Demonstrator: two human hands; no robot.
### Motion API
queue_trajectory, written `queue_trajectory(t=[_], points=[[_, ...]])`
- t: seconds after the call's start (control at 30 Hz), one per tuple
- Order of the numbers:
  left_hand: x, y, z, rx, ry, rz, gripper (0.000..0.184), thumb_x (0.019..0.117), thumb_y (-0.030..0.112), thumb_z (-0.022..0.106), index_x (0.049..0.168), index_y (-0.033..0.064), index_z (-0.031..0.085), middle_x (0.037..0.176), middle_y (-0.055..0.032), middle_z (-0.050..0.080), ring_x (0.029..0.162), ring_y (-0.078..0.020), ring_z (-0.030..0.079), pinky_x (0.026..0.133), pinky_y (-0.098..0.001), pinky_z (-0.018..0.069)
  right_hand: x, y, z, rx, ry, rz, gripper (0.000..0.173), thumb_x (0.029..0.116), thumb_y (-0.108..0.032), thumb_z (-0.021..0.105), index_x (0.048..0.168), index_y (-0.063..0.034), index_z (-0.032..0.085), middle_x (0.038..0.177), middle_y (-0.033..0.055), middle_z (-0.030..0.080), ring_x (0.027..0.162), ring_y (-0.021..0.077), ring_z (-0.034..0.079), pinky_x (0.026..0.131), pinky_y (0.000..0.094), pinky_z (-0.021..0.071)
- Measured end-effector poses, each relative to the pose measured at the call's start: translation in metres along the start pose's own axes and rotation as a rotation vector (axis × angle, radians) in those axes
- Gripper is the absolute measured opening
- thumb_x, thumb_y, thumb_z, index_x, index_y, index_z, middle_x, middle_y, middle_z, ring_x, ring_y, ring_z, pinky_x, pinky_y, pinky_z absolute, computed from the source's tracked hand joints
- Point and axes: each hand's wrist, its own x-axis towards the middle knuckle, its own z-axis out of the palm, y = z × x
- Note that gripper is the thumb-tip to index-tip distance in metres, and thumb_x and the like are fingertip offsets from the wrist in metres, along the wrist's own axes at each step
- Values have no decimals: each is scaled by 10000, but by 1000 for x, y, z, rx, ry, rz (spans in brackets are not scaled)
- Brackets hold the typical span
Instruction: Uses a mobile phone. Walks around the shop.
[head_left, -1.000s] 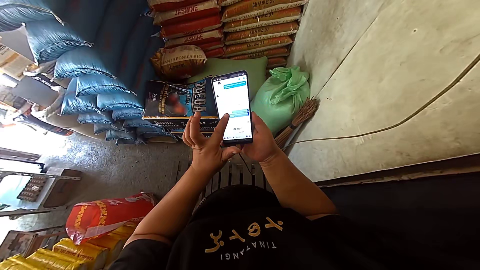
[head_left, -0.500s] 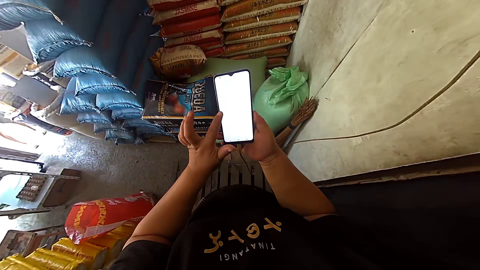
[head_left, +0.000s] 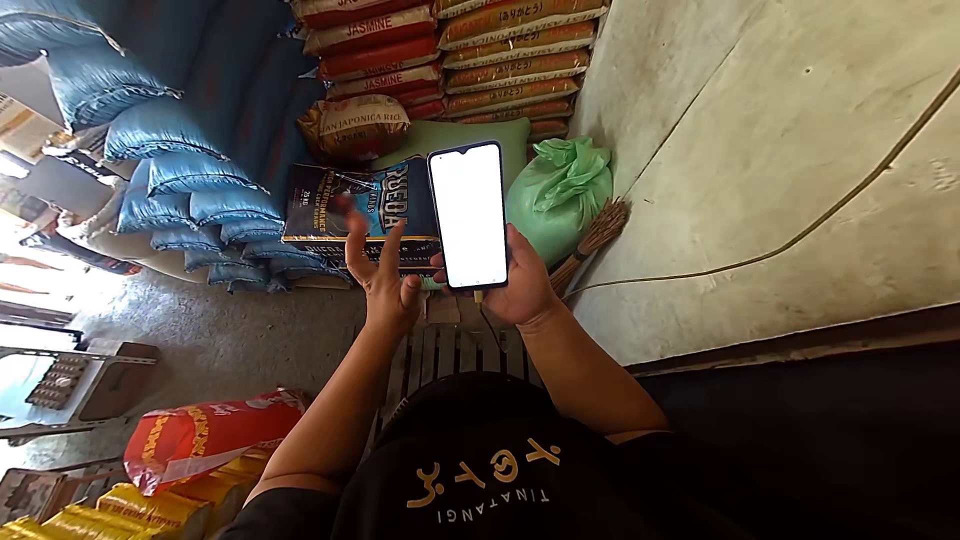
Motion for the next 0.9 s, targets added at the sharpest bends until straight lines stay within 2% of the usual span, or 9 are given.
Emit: queue_trajectory(t=[0.1, 0.17, 0.27, 0.37, 0.43, 0.5, 0.63, 0.77, 0.9], points=[[-17, -27, 13, -56, -97, -201, 859, 1024, 705, 95, 1493, 127, 522, 1614, -314, 209, 1489, -463, 219, 1184, -609, 245, 1, -1, 1, 4, -1, 0, 699, 1023, -696, 252, 1438, -192, 500, 1271, 220, 678, 1070, 367, 718, 833, 445, 626], [-36, -50, 21, -85, -240, -405, 687, 1075, 573, 257, 1419, 87, 599, 1580, -343, 267, 1420, -527, 313, 1116, -683, 307, 3, -1, 1, 4, 4, 2, 693, 1029, -682, 239, 1440, -187, 494, 1273, 224, 677, 1068, 376, 718, 829, 457, 628], [-69, -93, 23, -11, -813, -699, 540, 1037, 460, 562, 1403, 66, 619, 1598, -339, 277, 1428, -532, 366, 1136, -668, 366, 5, -1, 1, 25, -3, 16, 675, 1034, -662, 265, 1434, -175, 506, 1263, 232, 680, 1073, 376, 717, 840, 461, 627], [-123, -131, 16, 303, -1455, -615, 660, 961, 536, 661, 1450, 99, 581, 1551, -271, 430, 1367, -481, 490, 1077, -702, 421, 7, -1, 0, 23, -23, 36, 646, 1035, -650, 306, 1430, -183, 514, 1258, 224, 684, 1077, 363, 718, 859, 453, 624], [-155, -145, 6, 361, -1677, -616, 643, 979, 547, 632, 1399, 61, 611, 1436, -249, 568, 1327, -453, 541, 1063, -705, 421, 9, -1, -1, 3, -36, 35, 629, 1043, -629, 280, 1418, -182, 515, 1242, 221, 695, 1068, 354, 725, 866, 445, 623], [-185, -156, -8, 256, -1668, -780, 628, 1041, 524, 540, 1425, 29, 574, 1400, -243, 601, 1333, -403, 556, 1118, -622, 406, 10, 0, -4, 10, -46, 34, 630, 1048, -618, 266, 1420, -174, 515, 1238, 227, 693, 1070, 362, 722, 884, 456, 616], [-240, -167, -39, 150, -1430, -1113, 555, 1078, 454, 495, 1430, 32, 569, 1438, -226, 579, 1367, -360, 535, 1156, -561, 386, 12, -1, -6, -20, -20, 35, 635, 1055, -591, 208, 1411, -163, 513, 1228, 219, 701, 1064, 357, 725, 886, 454, 617], [-272, -171, -56, 221, -1532, -1160, 570, 1091, 463, 446, 1373, -8, 601, 1392, -246, 602, 1330, -374, 558, 1122, -574, 406, 15, 1, -4, -13, 15, 22, 624, 1062, -555, 166, 1402, -157, 507, 1193, 218, 710, 1037, 350, 734, 871, 454, 623], [-276, -171, -55, 179, -1449, -1185, 544, 1086, 463, 461, 1361, 21, 618, 1369, -225, 620, 1302, -353, 579, 1107, -560, 424, 17, 4, -7, -13, 9, 3, 618, 1061, -562, 189, 1394, -165, 527, 1202, 220, 709, 1044, 339, 732, 864, 425, 622]])
